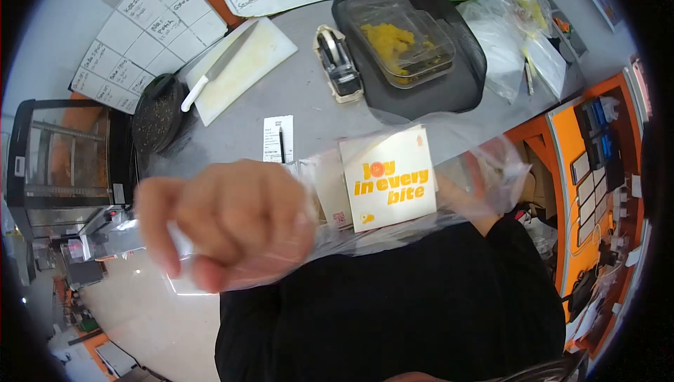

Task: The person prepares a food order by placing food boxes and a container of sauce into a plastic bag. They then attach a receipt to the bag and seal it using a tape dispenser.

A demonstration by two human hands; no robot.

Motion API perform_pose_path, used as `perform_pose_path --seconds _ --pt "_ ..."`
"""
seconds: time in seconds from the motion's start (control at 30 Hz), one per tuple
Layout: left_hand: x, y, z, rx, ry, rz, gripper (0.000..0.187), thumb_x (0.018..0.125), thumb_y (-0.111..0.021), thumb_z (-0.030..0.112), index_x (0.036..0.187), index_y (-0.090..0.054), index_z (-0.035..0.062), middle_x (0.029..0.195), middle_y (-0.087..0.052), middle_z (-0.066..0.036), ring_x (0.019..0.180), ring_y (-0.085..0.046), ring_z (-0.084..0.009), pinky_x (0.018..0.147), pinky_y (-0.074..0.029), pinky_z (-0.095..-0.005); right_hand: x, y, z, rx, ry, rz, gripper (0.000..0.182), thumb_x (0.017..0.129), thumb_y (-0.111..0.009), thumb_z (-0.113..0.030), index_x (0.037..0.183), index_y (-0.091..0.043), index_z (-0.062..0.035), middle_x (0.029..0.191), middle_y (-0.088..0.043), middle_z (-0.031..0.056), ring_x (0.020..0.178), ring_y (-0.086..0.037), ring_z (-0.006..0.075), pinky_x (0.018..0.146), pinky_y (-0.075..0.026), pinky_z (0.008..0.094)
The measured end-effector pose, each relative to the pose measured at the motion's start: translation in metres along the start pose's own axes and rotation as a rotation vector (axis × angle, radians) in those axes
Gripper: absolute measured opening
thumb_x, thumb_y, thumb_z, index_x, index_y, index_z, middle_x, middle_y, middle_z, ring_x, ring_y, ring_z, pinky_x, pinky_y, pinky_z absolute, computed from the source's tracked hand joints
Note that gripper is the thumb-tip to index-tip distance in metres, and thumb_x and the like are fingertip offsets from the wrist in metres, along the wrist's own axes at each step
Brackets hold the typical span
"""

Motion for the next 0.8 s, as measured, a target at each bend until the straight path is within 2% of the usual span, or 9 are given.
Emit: perform_pose_path --seconds 0.07,0.23,0.47,0.53,0.63,0.7,0.73,0.8 --pt "0.009 -0.001 -0.006 -0.062 -0.075 -0.027 0.023 0.074 -0.066 -0.003 0.078 -0.051 0.0142 0.049 -0.039 0.005 0.038 -0.031 -0.0035 0.035 -0.019 -0.0183 -0.001 0.022 0.003 -0.068 0.128 -0.021 0.039 0.089 -0.050 -0.039 0.102 -0.059 -0.0031 0.094 -0.063 0.0099 0.080 -0.062 0.0193 0.069 -0.051 0.0331" --pt "-0.005 0.021 -0.022 0.020 0.100 0.089 0.026 0.073 -0.065 -0.002 0.075 -0.047 0.0161 0.048 -0.031 0.006 0.039 -0.023 -0.0019 0.037 -0.016 -0.0216 0.009 0.059 -0.004 -0.274 0.382 -0.012 0.037 0.089 -0.049 -0.037 0.099 -0.060 -0.0028 0.089 -0.063 0.0089 0.077 -0.060 0.0181 0.066 -0.049 0.0321" --pt "-0.035 0.052 -0.011 0.306 0.142 -0.027 0.025 0.072 -0.068 0.000 0.073 -0.046 0.0125 0.044 -0.034 0.003 0.034 -0.023 -0.0073 0.036 -0.017 -0.0234 0.034 0.066 -0.003 -0.662 0.596 0.055 0.035 0.090 -0.048 -0.035 0.094 -0.060 -0.0024 0.083 -0.062 0.0075 0.071 -0.057 0.0165 0.062 -0.046 0.0307" --pt "-0.040 0.057 -0.005 0.394 0.145 -0.074 0.024 0.071 -0.069 0.000 0.069 -0.048 0.0111 0.043 -0.037 0.003 0.033 -0.026 -0.0078 0.036 -0.018 -0.0235 0.038 0.070 -0.004 -0.874 0.677 0.148 0.034 0.090 -0.047 -0.034 0.093 -0.061 -0.0022 0.081 -0.062 0.0071 0.069 -0.056 0.0160 0.061 -0.045 0.0303" --pt "-0.043 0.057 -0.004 0.543 0.150 -0.098 0.024 0.069 -0.072 0.001 0.064 -0.049 0.0096 0.044 -0.042 0.002 0.033 -0.029 -0.0080 0.035 -0.019 -0.0233 0.045 0.081 -0.021 -1.258 0.777 0.440 0.034 0.091 -0.047 -0.033 0.091 -0.061 -0.0020 0.079 -0.061 0.0065 0.067 -0.055 0.0153 0.059 -0.043 0.0297" --pt "-0.041 0.056 0.002 0.821 0.103 -0.125 0.020 0.068 -0.072 0.003 0.065 -0.053 0.0084 0.046 -0.044 0.001 0.034 -0.033 -0.0093 0.036 -0.022 -0.0237 0.038 0.096 -0.050 -1.358 0.782 0.643 0.034 0.091 -0.046 -0.032 0.089 -0.061 -0.0019 0.077 -0.061 0.0060 0.065 -0.054 0.0148 0.058 -0.043 0.0293" --pt "-0.040 0.055 0.005 0.960 0.078 -0.137 0.017 0.068 -0.072 0.004 0.066 -0.055 0.0078 0.047 -0.045 0.000 0.035 -0.035 -0.0100 0.036 -0.023 -0.0238 0.029 0.102 -0.066 -1.315 0.776 0.656 0.034 0.091 -0.046 -0.032 0.089 -0.061 -0.0018 0.076 -0.061 0.0058 0.065 -0.054 0.0146 0.058 -0.042 0.0291" --pt "-0.027 0.047 0.005 1.244 0.344 -0.342 0.012 0.069 -0.070 0.005 0.073 -0.059 0.0067 0.054 -0.051 -0.003 0.041 -0.045 -0.0146 0.039 -0.030 -0.0266 -0.007 0.109 -0.092 -0.855 0.744 0.218 0.035 0.088 -0.052 -0.036 0.087 -0.059 -0.0021 0.076 -0.055 0.0021 0.069 -0.051 0.0134 0.064 -0.040 0.0264"
Point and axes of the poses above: each hand's wrist, its own x-axis towards the middle knuckle, its own y-axis out of the back of the hand, z = x × y, the point moved 1 cm from there along x, towards the middle knuckle
